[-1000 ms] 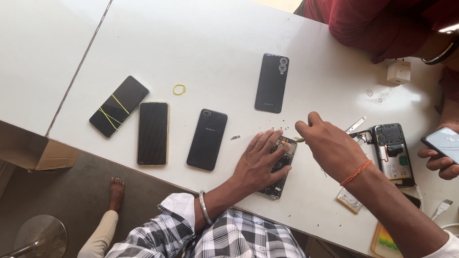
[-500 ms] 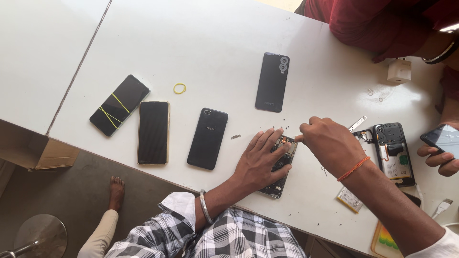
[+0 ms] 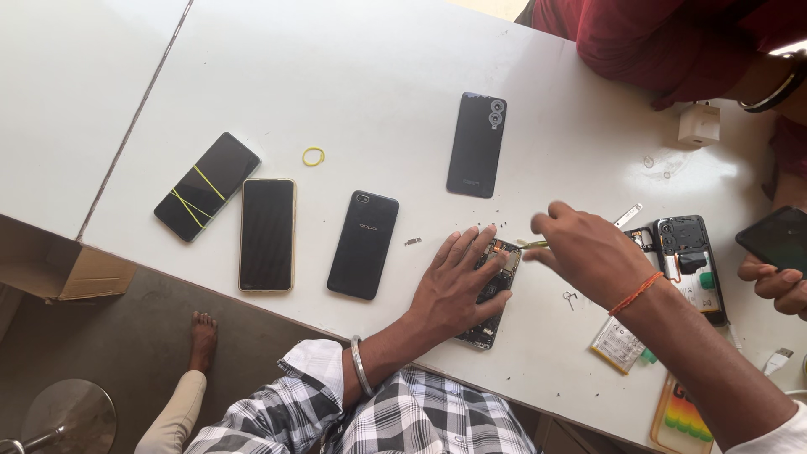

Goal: The person uses a screwdriver to remove screws from a disassembled smartphone chassis on a white table. They then use their fingers to lift and reposition internal components and ribbon cables within the device.

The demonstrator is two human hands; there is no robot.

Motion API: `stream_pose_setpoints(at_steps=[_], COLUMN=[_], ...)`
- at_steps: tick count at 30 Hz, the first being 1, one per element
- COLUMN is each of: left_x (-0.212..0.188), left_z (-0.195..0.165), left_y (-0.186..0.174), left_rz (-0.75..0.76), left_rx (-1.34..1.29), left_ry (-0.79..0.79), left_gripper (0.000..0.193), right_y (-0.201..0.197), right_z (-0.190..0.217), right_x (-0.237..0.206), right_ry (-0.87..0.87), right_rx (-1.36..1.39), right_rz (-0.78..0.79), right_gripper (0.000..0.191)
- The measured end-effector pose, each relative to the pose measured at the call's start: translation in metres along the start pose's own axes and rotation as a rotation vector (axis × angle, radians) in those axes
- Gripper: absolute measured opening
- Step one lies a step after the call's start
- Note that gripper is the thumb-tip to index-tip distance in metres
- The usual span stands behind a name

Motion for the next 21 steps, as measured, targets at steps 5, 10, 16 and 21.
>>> stream_pose_setpoints(at_steps=[5,10,16,21], left_x=[0.000,-0.001,-0.002,0.000], left_z=[0.000,0.000,0.000,0.000], left_y=[-0.002,-0.003,-0.003,-0.003], left_rz=[0.018,0.017,0.026,0.027], left_rx=[0.009,-0.011,-0.002,0.003], left_ry=[-0.005,-0.006,-0.010,-0.013], left_gripper=[0.054,0.054,0.054,0.053], right_y=[-0.012,-0.002,-0.016,-0.013], right_z=[0.011,0.009,0.021,0.017], right_x=[-0.007,0.004,-0.003,0.002], right_ry=[-0.171,-0.004,-0.176,-0.064], right_rx=[0.038,-0.089,0.012,-0.030], right_rz=[-0.207,0.029,-0.157,-0.058], right_gripper=[0.028,0.030,0.025,0.027])
Point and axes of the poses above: each hand's wrist, its own x-axis towards the middle knuckle, its own y-axis out of the palm, z = x × y, the point moved 6 cm from there along x, towards the middle knuckle, and after that the axes turned 8 degrees about z, right-handed, at the moved point
